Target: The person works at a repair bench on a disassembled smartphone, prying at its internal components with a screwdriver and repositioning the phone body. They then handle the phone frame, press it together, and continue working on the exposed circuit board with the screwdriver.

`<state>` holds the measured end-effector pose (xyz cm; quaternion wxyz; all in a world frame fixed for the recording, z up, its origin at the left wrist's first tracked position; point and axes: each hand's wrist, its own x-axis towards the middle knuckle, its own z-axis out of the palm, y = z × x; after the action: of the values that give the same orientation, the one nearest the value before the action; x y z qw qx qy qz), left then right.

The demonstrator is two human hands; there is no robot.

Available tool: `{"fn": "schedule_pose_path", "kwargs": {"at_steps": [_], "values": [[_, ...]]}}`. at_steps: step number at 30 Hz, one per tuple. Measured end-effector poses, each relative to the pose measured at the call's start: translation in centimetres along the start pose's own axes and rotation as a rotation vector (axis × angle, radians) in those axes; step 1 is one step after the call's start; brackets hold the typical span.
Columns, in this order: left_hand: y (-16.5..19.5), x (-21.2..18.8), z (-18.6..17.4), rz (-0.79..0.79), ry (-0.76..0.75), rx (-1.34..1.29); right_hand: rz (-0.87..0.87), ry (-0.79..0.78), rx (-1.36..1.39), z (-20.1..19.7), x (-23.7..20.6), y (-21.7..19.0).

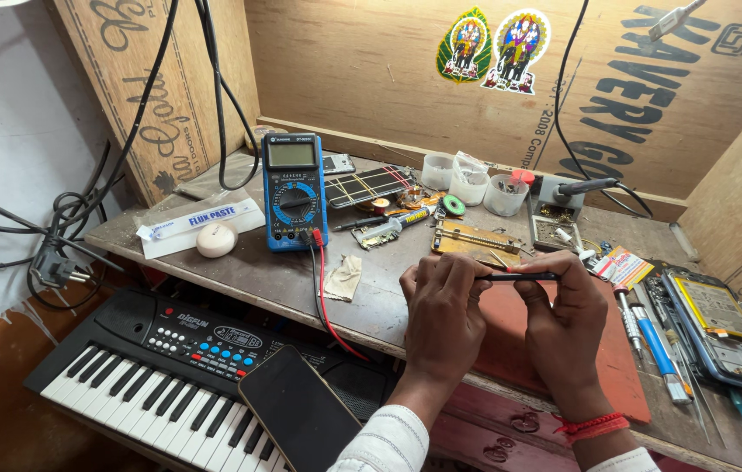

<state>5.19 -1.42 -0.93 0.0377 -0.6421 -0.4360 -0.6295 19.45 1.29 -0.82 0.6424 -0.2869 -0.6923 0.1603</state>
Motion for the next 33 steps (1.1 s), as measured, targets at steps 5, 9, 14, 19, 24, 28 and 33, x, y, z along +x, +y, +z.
{"fn": "schedule_pose_path", "kwargs": {"at_steps": [5, 9, 14, 19, 24, 28, 33], "values": [[0.0, -0.1, -0.1, -0.013, 0.002, 0.003, 0.012, -0.002, 0.034, 0.0, 0.1, -0.2], [-0.1, 0.0, -0.3, -0.021, 0.014, 0.006, -0.016, -0.037, 0.08, 0.0, 0.1, -0.8], [0.0, -0.1, -0.3, -0.014, 0.01, -0.005, 0.007, -0.042, 0.175, 0.0, 0.3, -1.0], [0.0, -0.1, -0.2, -0.004, -0.007, 0.01, 0.027, -0.029, 0.188, -0.3, 0.3, -0.3], [0.0, 0.0, -0.1, 0.003, -0.019, 0.021, 0.023, -0.001, 0.181, -0.3, 0.2, 0.2], [0.0, -0.1, -0.3, 0.008, 0.003, 0.006, -0.02, -0.031, 0.127, -0.4, 0.2, -0.1], [0.0, -0.1, -0.4, -0.017, 0.009, -0.003, 0.024, -0.037, 0.268, -0.3, 0.1, -0.6]]}}
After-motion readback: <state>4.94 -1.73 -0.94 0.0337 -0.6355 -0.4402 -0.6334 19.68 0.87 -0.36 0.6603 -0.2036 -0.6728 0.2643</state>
